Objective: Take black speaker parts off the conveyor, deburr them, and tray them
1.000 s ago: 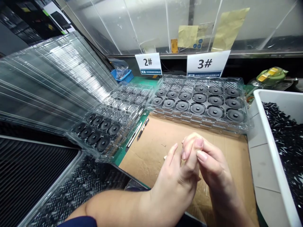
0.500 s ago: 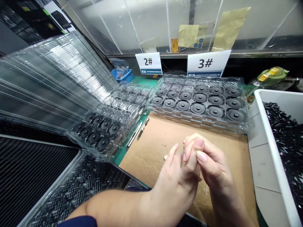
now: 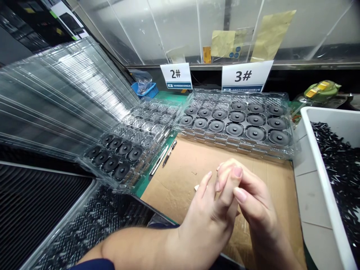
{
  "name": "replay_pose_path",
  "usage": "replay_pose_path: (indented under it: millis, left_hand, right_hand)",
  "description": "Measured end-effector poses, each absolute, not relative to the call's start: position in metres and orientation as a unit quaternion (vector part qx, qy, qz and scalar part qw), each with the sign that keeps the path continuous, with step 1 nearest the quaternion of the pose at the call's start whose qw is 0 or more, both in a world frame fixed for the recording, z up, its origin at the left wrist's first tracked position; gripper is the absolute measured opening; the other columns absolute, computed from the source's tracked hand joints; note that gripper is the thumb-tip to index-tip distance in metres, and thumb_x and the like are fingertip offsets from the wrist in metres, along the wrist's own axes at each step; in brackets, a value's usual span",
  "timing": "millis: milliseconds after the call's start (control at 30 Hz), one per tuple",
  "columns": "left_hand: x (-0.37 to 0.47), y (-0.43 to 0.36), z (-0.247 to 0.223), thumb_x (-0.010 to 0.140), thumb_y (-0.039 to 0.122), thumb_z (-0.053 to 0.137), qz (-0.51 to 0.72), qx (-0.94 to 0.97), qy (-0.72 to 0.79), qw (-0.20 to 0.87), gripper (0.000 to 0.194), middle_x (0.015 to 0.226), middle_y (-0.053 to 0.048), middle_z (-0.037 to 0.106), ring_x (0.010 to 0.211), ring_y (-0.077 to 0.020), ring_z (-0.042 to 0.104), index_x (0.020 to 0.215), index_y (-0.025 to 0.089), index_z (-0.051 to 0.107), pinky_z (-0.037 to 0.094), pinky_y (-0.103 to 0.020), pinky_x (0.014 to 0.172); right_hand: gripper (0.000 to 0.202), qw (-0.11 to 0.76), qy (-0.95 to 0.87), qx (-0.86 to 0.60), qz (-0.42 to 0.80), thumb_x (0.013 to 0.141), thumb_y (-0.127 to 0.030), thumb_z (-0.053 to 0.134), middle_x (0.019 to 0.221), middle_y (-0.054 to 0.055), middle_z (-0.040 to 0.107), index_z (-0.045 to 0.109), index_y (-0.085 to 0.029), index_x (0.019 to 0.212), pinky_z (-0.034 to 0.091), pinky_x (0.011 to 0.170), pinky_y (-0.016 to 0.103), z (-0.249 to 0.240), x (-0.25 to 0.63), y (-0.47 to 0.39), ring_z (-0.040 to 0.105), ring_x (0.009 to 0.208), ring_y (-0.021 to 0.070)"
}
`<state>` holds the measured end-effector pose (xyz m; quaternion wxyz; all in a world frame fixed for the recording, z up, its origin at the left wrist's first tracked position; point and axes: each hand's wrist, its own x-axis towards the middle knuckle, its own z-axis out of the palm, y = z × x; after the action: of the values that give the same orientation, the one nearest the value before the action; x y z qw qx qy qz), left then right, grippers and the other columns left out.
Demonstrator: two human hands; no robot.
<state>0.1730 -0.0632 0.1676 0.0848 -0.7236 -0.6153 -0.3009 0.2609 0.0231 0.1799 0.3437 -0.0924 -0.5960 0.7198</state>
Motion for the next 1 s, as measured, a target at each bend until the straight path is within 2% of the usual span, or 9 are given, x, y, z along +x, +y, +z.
replay_pose_path:
  millis: [100,267,533,633,733,800,900,933,1000]
  left_hand:
    - [0.172,-0.062,0.171,0.080,-0.004,0.040,-0.299,-0.719,-0.622,0.087,0.074,0.124,-0.018,0.053,0.123,-0.0277,0.044,0.144,0.004,0.005,0.046,-0.048,0.099]
    - [0.159,-0.060,0.182,0.088,0.014,0.047,-0.327,-0.731,-0.599,-0.008,0.066,0.139,-0.021,0.038,0.129,-0.0212,0.039,0.142,0.004,0.009,0.045,-0.035,0.102]
    - [0.145,-0.071,0.194,0.088,0.020,0.050,-0.280,-0.768,-0.571,-0.081,0.058,0.144,-0.024,0.025,0.139,-0.0255,0.020,0.136,0.002,0.024,0.037,-0.038,0.110]
    - [0.141,-0.074,0.201,0.087,0.026,0.054,-0.260,-0.771,-0.566,-0.134,0.057,0.147,-0.024,0.020,0.140,-0.0269,0.017,0.134,0.004,0.030,0.032,-0.040,0.112]
    - [0.137,-0.073,0.210,0.086,0.028,0.057,-0.241,-0.761,-0.568,-0.201,0.060,0.150,-0.023,0.014,0.141,-0.0267,0.016,0.135,0.005,0.032,0.033,-0.039,0.111]
    - [0.132,-0.072,0.214,0.084,0.029,0.059,-0.242,-0.753,-0.561,-0.244,0.057,0.152,-0.020,0.011,0.141,-0.0259,0.015,0.133,0.009,0.038,0.035,-0.039,0.109]
    - [0.121,-0.072,0.215,0.084,0.026,0.059,-0.279,-0.740,-0.542,-0.286,0.029,0.153,-0.013,0.016,0.139,-0.0257,0.022,0.112,0.014,0.058,0.036,-0.041,0.108]
    - [0.116,-0.072,0.212,0.086,0.023,0.056,-0.295,-0.729,-0.542,-0.295,0.020,0.151,-0.012,0.023,0.136,-0.0248,0.030,0.103,0.015,0.062,0.038,-0.040,0.107]
    - [0.101,-0.074,0.199,0.091,0.020,0.047,-0.309,-0.700,-0.562,-0.314,0.019,0.141,-0.012,0.043,0.124,-0.0206,0.048,0.096,0.016,0.065,0.046,-0.035,0.099]
  right_hand:
    - [0.016,0.344,-0.611,-0.092,0.708,0.087,-0.034,0.047,0.084,0.002,0.050,0.057,-0.021,0.085,0.044,0.074,0.032,0.180,0.261,0.024,0.054,0.084,0.0182]
    - [0.016,0.348,-0.639,-0.112,0.677,0.089,-0.032,0.047,0.090,0.002,0.051,0.059,-0.024,0.095,0.044,0.078,0.030,0.180,0.262,0.026,0.054,0.087,0.0172]
    - [0.020,0.332,-0.658,-0.113,0.667,0.090,-0.027,0.048,0.097,0.004,0.054,0.061,-0.026,0.106,0.048,0.078,0.030,0.178,0.260,0.023,0.057,0.091,0.0174]
    - [0.021,0.324,-0.657,-0.128,0.669,0.091,-0.027,0.048,0.098,0.003,0.055,0.061,-0.026,0.107,0.048,0.065,0.025,0.174,0.261,0.022,0.058,0.077,0.0128]
    - [0.021,0.306,-0.654,-0.144,0.677,0.091,-0.027,0.049,0.099,0.003,0.056,0.059,-0.025,0.109,0.040,0.045,0.020,0.171,0.261,0.022,0.050,0.054,0.0057]
    - [0.022,0.289,-0.652,-0.148,0.685,0.091,-0.028,0.048,0.100,0.003,0.056,0.057,-0.025,0.111,0.035,0.039,0.021,0.171,0.260,0.024,0.046,0.047,0.0042]
    - [0.016,0.283,-0.715,-0.162,0.618,0.091,-0.032,0.048,0.093,0.003,0.058,0.059,-0.020,0.096,0.041,0.049,0.024,0.173,0.259,0.029,0.052,0.057,0.0087]
    - [0.018,0.273,-0.759,-0.167,0.567,0.091,-0.032,0.047,0.088,0.003,0.058,0.059,-0.019,0.088,0.043,0.058,0.026,0.173,0.260,0.032,0.054,0.065,0.0116]
    - [0.024,0.216,-0.850,-0.167,0.451,0.092,-0.033,0.045,0.081,0.005,0.060,0.060,-0.018,0.080,0.042,0.073,0.033,0.169,0.261,0.035,0.056,0.079,0.0174]
